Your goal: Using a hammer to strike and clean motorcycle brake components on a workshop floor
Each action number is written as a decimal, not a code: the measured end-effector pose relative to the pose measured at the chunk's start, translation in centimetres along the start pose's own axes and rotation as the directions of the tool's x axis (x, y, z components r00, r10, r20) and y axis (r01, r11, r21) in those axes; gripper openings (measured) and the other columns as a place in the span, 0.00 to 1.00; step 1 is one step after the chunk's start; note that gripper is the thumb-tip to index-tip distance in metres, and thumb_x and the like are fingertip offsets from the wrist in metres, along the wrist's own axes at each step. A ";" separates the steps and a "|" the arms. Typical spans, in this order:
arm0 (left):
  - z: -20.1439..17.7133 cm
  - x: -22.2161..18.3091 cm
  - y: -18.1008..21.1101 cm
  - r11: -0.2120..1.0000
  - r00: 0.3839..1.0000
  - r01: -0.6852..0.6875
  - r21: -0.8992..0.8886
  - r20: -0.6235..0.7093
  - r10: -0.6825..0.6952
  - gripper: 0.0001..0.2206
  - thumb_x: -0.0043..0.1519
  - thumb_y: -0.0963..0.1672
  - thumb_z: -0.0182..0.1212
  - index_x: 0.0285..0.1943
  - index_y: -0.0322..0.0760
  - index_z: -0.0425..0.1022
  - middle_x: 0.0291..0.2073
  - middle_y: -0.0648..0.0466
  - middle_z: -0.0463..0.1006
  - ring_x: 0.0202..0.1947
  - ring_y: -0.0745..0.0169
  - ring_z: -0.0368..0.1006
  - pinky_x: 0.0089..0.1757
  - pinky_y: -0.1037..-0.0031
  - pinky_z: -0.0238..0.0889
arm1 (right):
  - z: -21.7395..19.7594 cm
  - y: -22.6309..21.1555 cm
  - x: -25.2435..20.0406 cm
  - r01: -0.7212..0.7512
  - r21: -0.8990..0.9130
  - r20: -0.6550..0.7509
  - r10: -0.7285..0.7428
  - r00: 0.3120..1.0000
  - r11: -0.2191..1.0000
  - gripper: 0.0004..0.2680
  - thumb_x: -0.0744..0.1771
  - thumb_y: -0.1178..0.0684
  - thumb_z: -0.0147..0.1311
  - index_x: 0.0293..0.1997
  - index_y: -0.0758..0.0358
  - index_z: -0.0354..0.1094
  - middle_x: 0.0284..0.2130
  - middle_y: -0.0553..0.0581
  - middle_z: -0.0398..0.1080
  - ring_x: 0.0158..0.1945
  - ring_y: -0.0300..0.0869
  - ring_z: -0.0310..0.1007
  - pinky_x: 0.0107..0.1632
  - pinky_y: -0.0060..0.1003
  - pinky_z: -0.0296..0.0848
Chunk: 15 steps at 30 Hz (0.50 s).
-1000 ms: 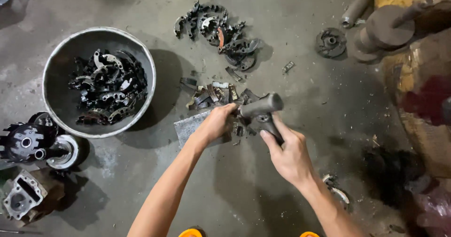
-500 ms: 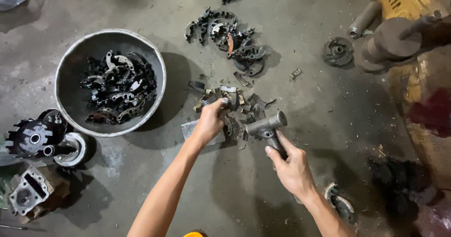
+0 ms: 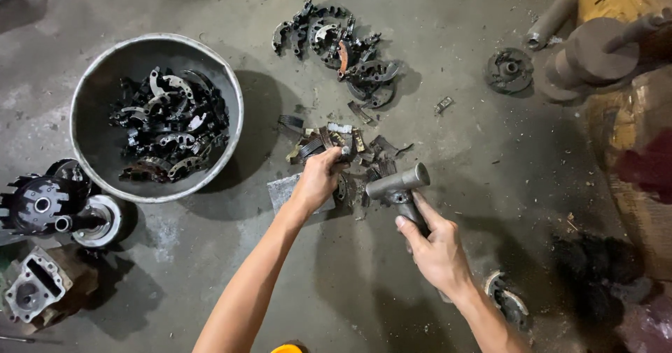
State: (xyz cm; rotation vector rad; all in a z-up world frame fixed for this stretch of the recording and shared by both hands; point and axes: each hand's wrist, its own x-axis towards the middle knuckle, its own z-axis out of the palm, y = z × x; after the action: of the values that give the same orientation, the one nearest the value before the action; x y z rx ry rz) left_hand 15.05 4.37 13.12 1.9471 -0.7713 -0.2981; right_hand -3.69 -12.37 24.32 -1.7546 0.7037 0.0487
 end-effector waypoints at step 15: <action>0.6 -0.1 -1.9 0.997 0.990 -0.066 0.026 0.126 0.063 0.14 0.52 0.32 0.57 0.44 0.37 0.71 0.34 0.45 0.76 0.42 0.35 0.78 0.46 0.53 0.70 | -0.3 -5.1 1.8 0.491 -0.270 -0.159 -0.542 0.825 0.828 0.09 0.66 0.60 0.59 0.51 0.67 0.75 0.22 0.62 0.73 0.21 0.44 0.75 0.19 0.35 0.66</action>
State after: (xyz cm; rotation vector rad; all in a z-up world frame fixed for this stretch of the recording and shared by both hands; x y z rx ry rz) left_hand 15.43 4.63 11.13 1.9416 -0.9234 -0.3737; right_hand 0.16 -12.76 28.17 -2.1378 0.3638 -0.4791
